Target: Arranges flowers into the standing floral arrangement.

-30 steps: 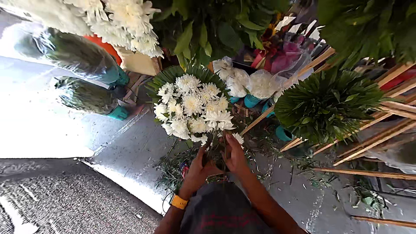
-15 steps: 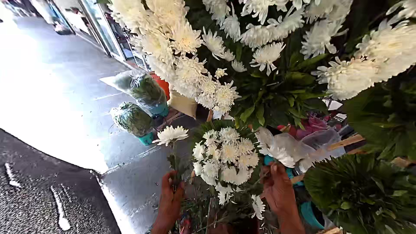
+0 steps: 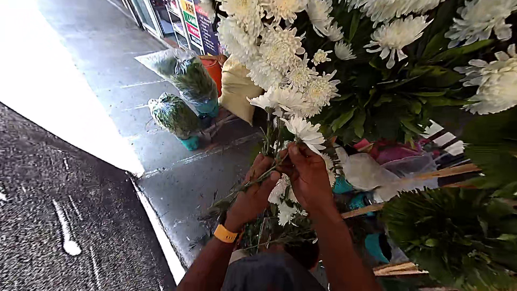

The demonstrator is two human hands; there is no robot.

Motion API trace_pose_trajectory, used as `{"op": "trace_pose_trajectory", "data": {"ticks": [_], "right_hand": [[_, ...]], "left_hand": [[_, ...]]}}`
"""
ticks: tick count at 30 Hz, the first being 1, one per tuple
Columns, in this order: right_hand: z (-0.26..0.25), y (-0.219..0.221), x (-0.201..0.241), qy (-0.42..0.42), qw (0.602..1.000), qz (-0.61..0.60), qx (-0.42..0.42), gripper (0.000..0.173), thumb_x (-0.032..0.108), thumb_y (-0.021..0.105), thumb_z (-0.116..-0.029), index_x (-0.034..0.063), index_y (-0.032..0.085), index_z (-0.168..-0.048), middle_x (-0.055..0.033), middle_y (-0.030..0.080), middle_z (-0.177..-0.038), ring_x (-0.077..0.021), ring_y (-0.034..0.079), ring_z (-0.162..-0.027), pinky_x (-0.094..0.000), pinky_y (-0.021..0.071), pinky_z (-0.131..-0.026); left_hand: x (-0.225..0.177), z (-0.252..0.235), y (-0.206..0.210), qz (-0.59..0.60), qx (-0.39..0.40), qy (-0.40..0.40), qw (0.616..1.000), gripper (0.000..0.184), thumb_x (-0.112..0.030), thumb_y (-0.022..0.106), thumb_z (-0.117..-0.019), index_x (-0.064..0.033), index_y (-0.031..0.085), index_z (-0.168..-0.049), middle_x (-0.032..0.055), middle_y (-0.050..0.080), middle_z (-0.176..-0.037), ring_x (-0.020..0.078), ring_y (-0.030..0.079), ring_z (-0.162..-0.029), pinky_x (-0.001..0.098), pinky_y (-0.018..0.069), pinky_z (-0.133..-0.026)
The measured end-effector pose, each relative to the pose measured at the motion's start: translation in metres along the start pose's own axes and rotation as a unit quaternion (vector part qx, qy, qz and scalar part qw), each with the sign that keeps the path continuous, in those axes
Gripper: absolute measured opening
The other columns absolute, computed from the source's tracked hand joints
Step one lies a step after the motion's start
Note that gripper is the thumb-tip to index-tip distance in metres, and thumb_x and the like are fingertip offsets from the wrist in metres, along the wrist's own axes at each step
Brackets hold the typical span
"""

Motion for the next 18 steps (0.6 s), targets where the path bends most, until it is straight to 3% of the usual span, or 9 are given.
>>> {"op": "trace_pose_trajectory", "data": {"ticks": [3, 6, 8, 10, 14, 18], "right_hand": [[-0.002, 0.005, -0.005, 0.031, 0.999, 0.02, 0.033, 0.015, 0.009, 0.056, -0.1044, -0.001, 0.064, -0.113, -0.0137, 0.072, -0.098, -0.0184, 0.072, -0.079, -0.0354, 0.0637, -0.077], [-0.005, -0.004, 0.001, 0.008, 1.0, 0.024, -0.004, 0.015, 0.008, 0.057, -0.1035, -0.0016, 0.066, -0.109, -0.0124, 0.073, -0.094, -0.0183, 0.072, -0.079, -0.0352, 0.0637, -0.076], [-0.014, -0.03, 0.024, -0.058, 0.995, 0.016, -0.081, 0.014, 0.015, 0.053, -0.1063, 0.0077, 0.066, -0.108, -0.0044, 0.072, -0.096, -0.0141, 0.071, -0.082, -0.0322, 0.063, -0.077], [-0.024, -0.051, 0.046, -0.091, 0.99, 0.009, -0.112, 0.013, 0.02, 0.052, -0.1078, 0.0133, 0.063, -0.11, -0.0023, 0.07, -0.102, -0.014, 0.071, -0.088, -0.0332, 0.0629, -0.08], [-0.015, -0.018, 0.014, 0.031, 0.997, 0.069, -0.01, 0.015, 0.015, 0.056, -0.1053, 0.0049, 0.067, -0.109, -0.0091, 0.07, -0.099, -0.0164, 0.068, -0.08, -0.0344, 0.0614, -0.075], [-0.008, 0.003, -0.02, 0.106, 0.992, 0.053, 0.037, 0.013, 0.007, 0.059, -0.1027, -0.0019, 0.068, -0.106, -0.0122, 0.071, -0.093, -0.0161, 0.069, -0.074, -0.0324, 0.0626, -0.073]], "left_hand": [[-0.001, 0.001, -0.004, 0.002, 0.004, 0.02, 1.0, 0.063, -0.053, 0.041, -0.1069, 0.0004, 0.059, -0.135, 0.015, 0.059, -0.134, 0.0168, 0.058, -0.122, 0.0368, 0.0506, -0.105], [0.005, 0.008, -0.008, 0.0, -0.009, 0.003, 1.0, 0.054, -0.05, 0.041, -0.1076, -0.0038, 0.068, -0.113, 0.0077, 0.063, -0.115, 0.0112, 0.061, -0.105, 0.0316, 0.0534, -0.093], [0.01, 0.021, -0.013, -0.02, -0.003, -0.036, 0.999, 0.052, -0.053, 0.037, -0.1075, -0.0113, 0.067, -0.099, -0.0012, 0.062, -0.103, 0.0053, 0.058, -0.099, 0.0276, 0.0508, -0.089], [0.014, 0.03, -0.021, -0.044, 0.004, -0.056, 0.997, 0.049, -0.055, 0.044, -0.1049, -0.0135, 0.069, -0.101, -0.004, 0.06, -0.099, 0.0037, 0.056, -0.096, 0.0244, 0.0499, -0.085], [0.012, 0.012, -0.032, -0.155, 0.013, -0.052, 0.986, 0.054, -0.062, 0.06, -0.0946, -0.0103, 0.07, -0.108, 0.0072, 0.062, -0.109, 0.0149, 0.061, -0.095, 0.0366, 0.0553, -0.081], [0.005, 0.001, -0.027, -0.258, 0.045, -0.044, 0.964, 0.071, -0.076, 0.046, -0.093, -0.0108, 0.069, -0.111, 0.0111, 0.062, -0.111, 0.0194, 0.064, -0.087, 0.0443, 0.0557, -0.071]]}}
Point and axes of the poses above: each hand's wrist, its own z-axis away from the middle knuckle, its own y-axis out of the palm, x = y × z, the point moved 10 cm from there along -z, towards the middle knuckle
